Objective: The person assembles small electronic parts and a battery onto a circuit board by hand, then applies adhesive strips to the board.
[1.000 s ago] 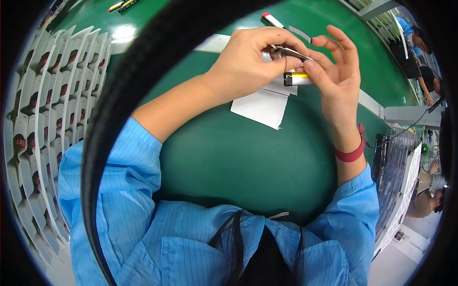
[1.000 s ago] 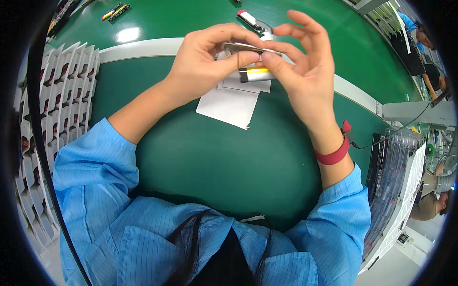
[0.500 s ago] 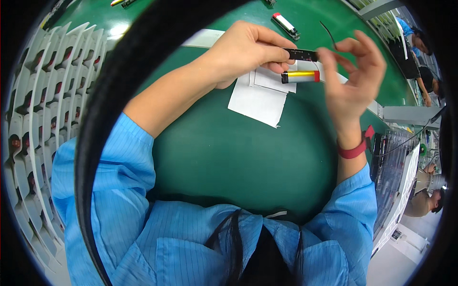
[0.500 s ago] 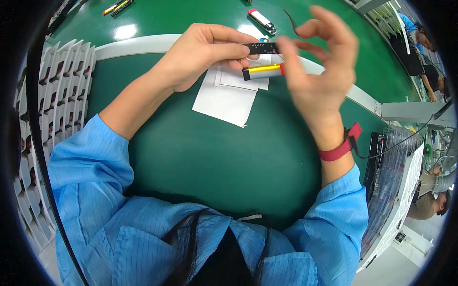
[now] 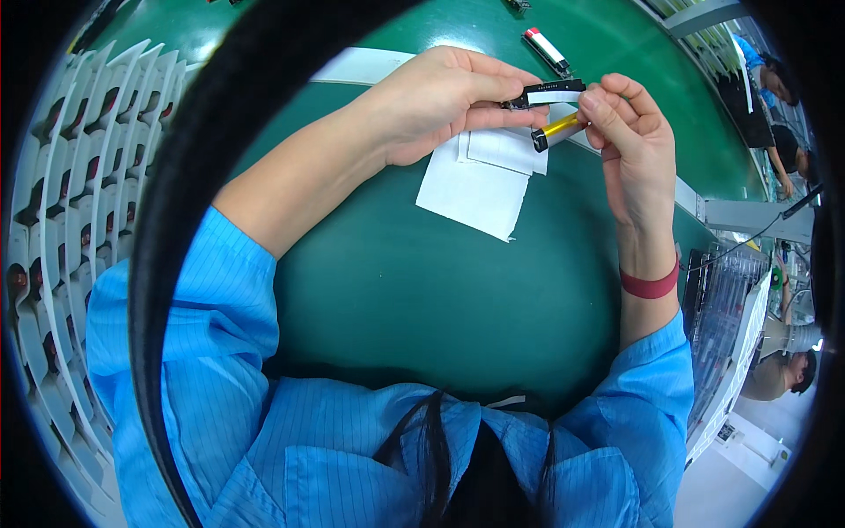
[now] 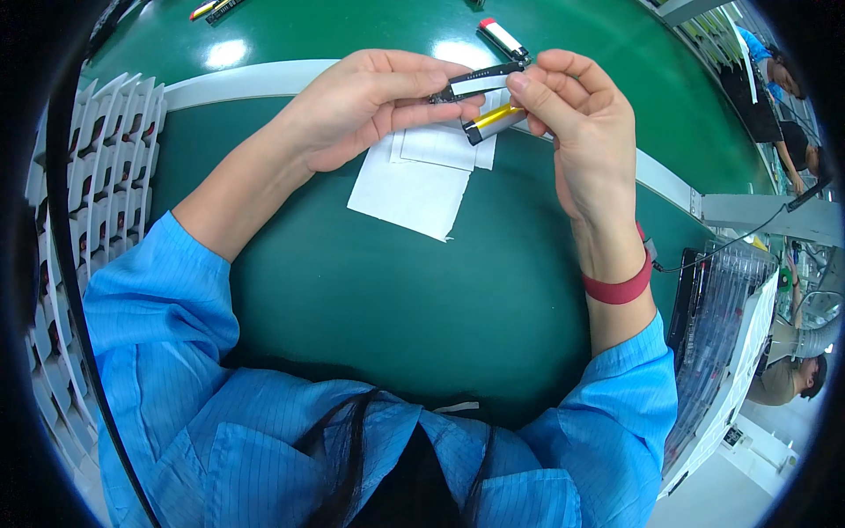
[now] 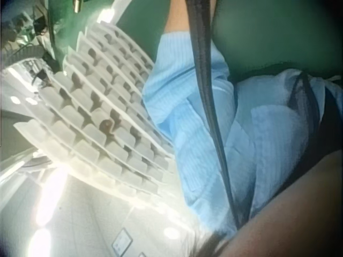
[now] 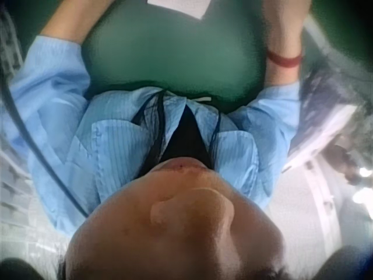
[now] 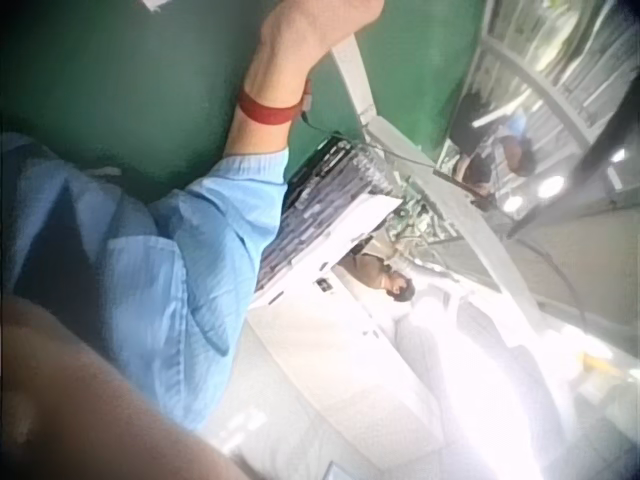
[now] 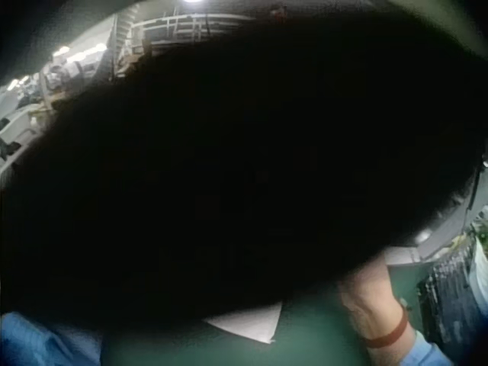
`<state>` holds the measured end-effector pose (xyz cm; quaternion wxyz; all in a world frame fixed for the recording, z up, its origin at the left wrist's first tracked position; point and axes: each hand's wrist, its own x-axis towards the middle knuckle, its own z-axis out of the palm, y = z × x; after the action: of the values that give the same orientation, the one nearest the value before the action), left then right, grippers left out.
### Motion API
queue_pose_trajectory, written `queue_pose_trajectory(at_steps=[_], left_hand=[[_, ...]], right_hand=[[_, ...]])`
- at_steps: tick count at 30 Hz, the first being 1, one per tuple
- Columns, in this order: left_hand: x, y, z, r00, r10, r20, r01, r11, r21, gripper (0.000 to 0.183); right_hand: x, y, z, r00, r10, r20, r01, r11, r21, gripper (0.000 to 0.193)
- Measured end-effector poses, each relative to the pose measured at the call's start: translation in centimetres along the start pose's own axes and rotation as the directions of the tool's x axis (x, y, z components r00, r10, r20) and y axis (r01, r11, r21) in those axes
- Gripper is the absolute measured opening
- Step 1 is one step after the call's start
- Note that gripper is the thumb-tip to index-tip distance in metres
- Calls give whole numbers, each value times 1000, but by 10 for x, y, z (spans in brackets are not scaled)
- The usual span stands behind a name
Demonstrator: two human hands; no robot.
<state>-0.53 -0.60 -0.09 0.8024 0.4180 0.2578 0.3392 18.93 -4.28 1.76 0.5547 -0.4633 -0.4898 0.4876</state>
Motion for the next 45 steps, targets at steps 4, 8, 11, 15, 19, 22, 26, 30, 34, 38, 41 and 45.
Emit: queue_pose_trajectory(at_steps=[4, 8, 11, 15, 19, 22, 26, 30, 34, 38, 41, 45], left_hand=[[2, 0, -1, 1000, 9, 3, -9, 1000, 12, 31], [2, 1, 0, 999, 27, 19, -27, 1000, 11, 30], [0, 0, 2, 999, 27, -24, -27, 999, 20, 28], [0, -10, 3, 998, 35, -60, -30, 997, 72, 26], [-1, -15, 7, 992, 83, -93, -75, 993, 88, 26], [-2, -15, 10, 986, 123, -111, -114, 990, 87, 25], [-2, -15, 12, 984, 141, -107, -130, 986, 105, 25], [-4, -10, 10, 990, 129, -50, -123, 987, 107, 24], [-5, 3, 4, 967, -105, 233, 107, 994, 3, 32], [-4, 7, -1, 906, -192, 377, 217, 976, -26, 35], [-6, 0, 12, 970, -94, 225, 94, 995, 11, 32], [-11, -11, 27, 998, 45, 36, -48, 997, 68, 32]], right_hand=[[2, 3, 0, 999, -45, -2, 45, 998, -50, 29], [2, 3, -1, 998, -56, 1, 56, 997, -61, 27], [-2, 3, 5, 992, -126, -22, 123, 987, -104, 27], [-8, 5, 10, 981, -192, -33, 183, 964, -193, 26], [-8, 9, 9, 980, -194, -46, 181, 963, -197, 24], [-7, 7, 9, 972, -229, -42, 218, 959, -179, 24], [-5, 7, 9, 969, -241, -47, 225, 951, -214, 24], [3, 3, 1, 958, -285, 4, 274, 917, -291, 21], [5, -14, -10, 985, -68, 160, 85, 991, -104, 18], [-7, -23, 7, 978, -142, 154, 170, 968, -187, 19], [-12, -18, 17, 937, -349, 24, 333, 869, -365, 17], [-10, -2, 20, 868, -497, 0, 458, 800, -387, 14]])
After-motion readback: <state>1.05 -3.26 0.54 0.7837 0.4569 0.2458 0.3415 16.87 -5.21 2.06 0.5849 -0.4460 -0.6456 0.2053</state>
